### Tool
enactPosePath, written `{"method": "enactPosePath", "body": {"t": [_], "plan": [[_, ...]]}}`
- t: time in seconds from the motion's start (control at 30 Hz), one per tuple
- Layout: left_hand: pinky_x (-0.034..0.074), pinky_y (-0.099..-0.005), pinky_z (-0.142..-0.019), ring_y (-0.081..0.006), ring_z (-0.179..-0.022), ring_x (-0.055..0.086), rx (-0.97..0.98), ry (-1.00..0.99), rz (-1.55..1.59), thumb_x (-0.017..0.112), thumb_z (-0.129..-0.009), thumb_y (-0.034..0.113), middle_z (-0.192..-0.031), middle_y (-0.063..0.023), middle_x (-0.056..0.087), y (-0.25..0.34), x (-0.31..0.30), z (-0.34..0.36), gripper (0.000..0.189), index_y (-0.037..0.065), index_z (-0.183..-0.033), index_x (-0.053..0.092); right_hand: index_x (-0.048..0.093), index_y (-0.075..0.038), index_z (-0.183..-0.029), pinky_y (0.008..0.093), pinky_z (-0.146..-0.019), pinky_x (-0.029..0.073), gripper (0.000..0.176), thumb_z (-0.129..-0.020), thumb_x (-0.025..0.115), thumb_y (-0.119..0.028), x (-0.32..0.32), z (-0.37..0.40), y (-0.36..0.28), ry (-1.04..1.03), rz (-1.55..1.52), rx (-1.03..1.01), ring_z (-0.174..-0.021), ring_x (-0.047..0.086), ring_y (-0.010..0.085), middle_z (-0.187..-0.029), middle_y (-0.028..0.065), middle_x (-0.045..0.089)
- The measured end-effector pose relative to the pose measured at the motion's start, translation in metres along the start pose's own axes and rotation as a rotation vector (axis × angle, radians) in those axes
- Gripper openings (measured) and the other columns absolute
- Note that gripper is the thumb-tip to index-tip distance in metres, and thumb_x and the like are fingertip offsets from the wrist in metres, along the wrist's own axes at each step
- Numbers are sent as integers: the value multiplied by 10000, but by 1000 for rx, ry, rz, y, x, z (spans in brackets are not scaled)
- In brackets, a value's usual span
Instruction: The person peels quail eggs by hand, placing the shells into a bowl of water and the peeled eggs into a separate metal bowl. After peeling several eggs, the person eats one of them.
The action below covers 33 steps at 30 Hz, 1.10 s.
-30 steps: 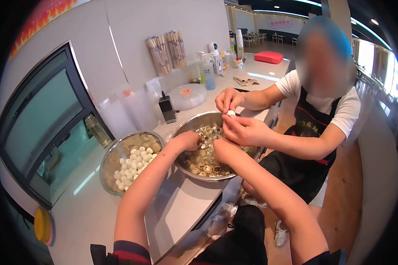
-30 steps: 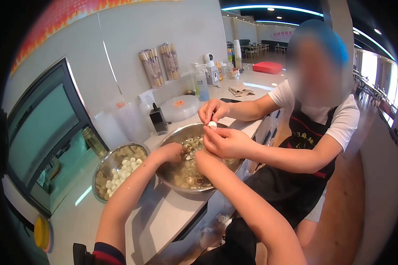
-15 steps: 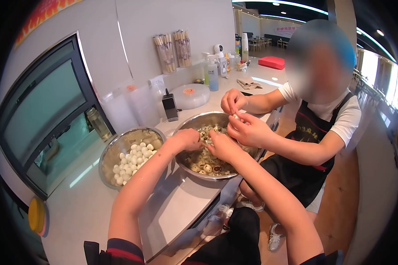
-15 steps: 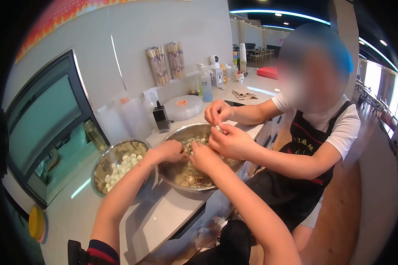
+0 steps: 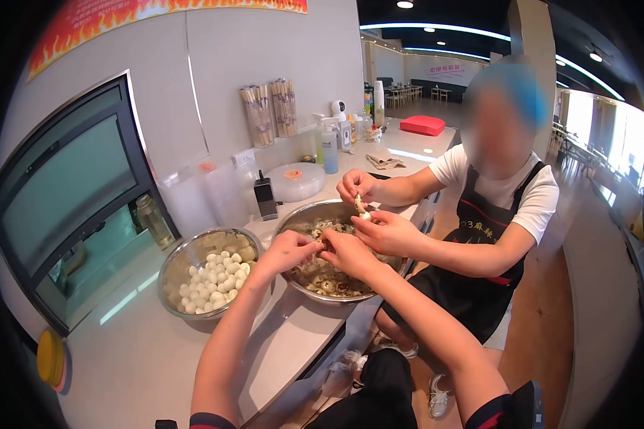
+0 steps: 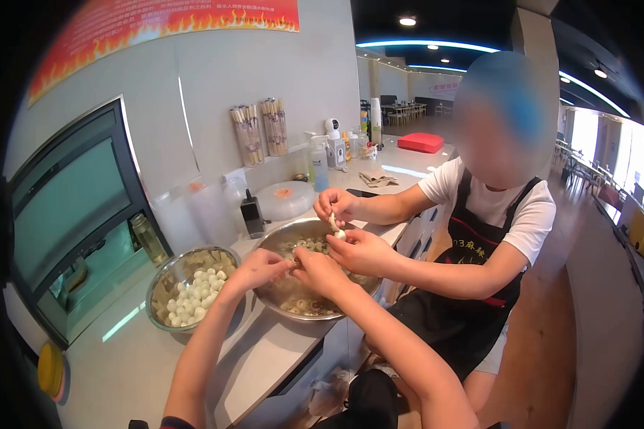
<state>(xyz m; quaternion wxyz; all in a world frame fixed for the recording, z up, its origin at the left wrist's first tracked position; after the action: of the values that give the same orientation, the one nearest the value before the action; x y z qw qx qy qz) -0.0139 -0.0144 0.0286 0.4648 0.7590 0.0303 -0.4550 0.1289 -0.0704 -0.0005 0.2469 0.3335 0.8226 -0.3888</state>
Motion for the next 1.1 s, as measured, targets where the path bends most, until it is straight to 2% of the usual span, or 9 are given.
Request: {"method": "enactPosePath", "body": {"t": [0.07,0.3,0.37,0.43,0.47,0.57,0.9,0.97,1.1], "plan": [[440,-239,-540,-114,-544,547,-4,-17,102,536,-779,275,-591,-63,578,2,3,6,322,-32,-720,612,452,-9,-833,368,-570,427,248,-702,603,-156,0,0,1,-4,-30,-5,-662,568,298,-702,142,575],[409,-209,-535,-73,-623,498,-16,-36,487,504,-815,256,-684,-18,564,-24,16,-1,289,-18,-840,594,516,5,-931,289,-604,420,282,-730,602,-173,-8,-8,5,-38,-213,-18,-645,529,187,-679,103,545],[412,-224,-530,-85,-596,503,-15,-1,466,486,-822,261,-668,-22,565,-22,20,-2,291,-10,-848,590,519,3,-942,288,-613,418,288,-732,596,-178,-8,-9,4,-37,-263,42,-654,527,185,-684,98,543],[443,-266,-543,-132,-606,558,0,170,282,457,-827,280,-658,-89,578,-21,23,-1,327,-26,-831,572,525,0,-948,287,-624,416,295,-734,589,-193,-8,-13,5,-29,-189,36,-672,527,180,-698,92,542],[443,-318,-574,-223,-634,579,7,216,217,433,-825,274,-669,-145,578,-11,20,5,319,-20,-830,559,528,-2,-949,288,-627,416,297,-737,586,-202,-5,-14,6,-38,-232,99,-674,525,179,-702,92,542],[408,-285,-511,-178,-533,538,119,377,106,412,-828,262,-597,-105,551,-25,26,-3,305,-15,-807,540,534,-3,-954,283,-627,413,307,-743,580,-222,-2,-21,7,-34,-242,131,-676,523,176,-710,91,546],[396,-283,-454,-174,-474,525,81,517,172,388,-834,269,-556,-103,535,-39,17,-16,321,-11,-777,536,537,21,-873,289,-556,430,256,-723,609,-174,15,-47,13,90,-198,-42,-599,546,192,-646,108,561],[399,-420,-661,-401,-765,519,-3,508,183,379,-822,281,-756,-236,551,-39,8,-21,342,-23,-813,536,536,18,-850,296,-565,439,249,-709,621,-169,20,-56,18,83,-172,-65,-612,557,204,-664,120,571],[416,-377,-615,-310,-648,560,-40,458,250,391,-832,316,-709,-182,569,-52,-2,-26,367,-21,-802,534,532,9,-840,292,-586,445,252,-683,639,-156,27,-66,17,12,-216,0,-637,569,199,-687,118,582]]}}
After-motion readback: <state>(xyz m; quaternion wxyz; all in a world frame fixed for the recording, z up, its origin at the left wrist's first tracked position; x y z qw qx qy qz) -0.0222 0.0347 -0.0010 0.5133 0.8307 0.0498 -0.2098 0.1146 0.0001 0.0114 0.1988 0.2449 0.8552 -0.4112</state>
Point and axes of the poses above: each hand's wrist, its own z-axis away from the middle knuckle, its own x-axis out of the palm, y = z × x, the point moved 2 cm from there along -z, towards the middle knuckle
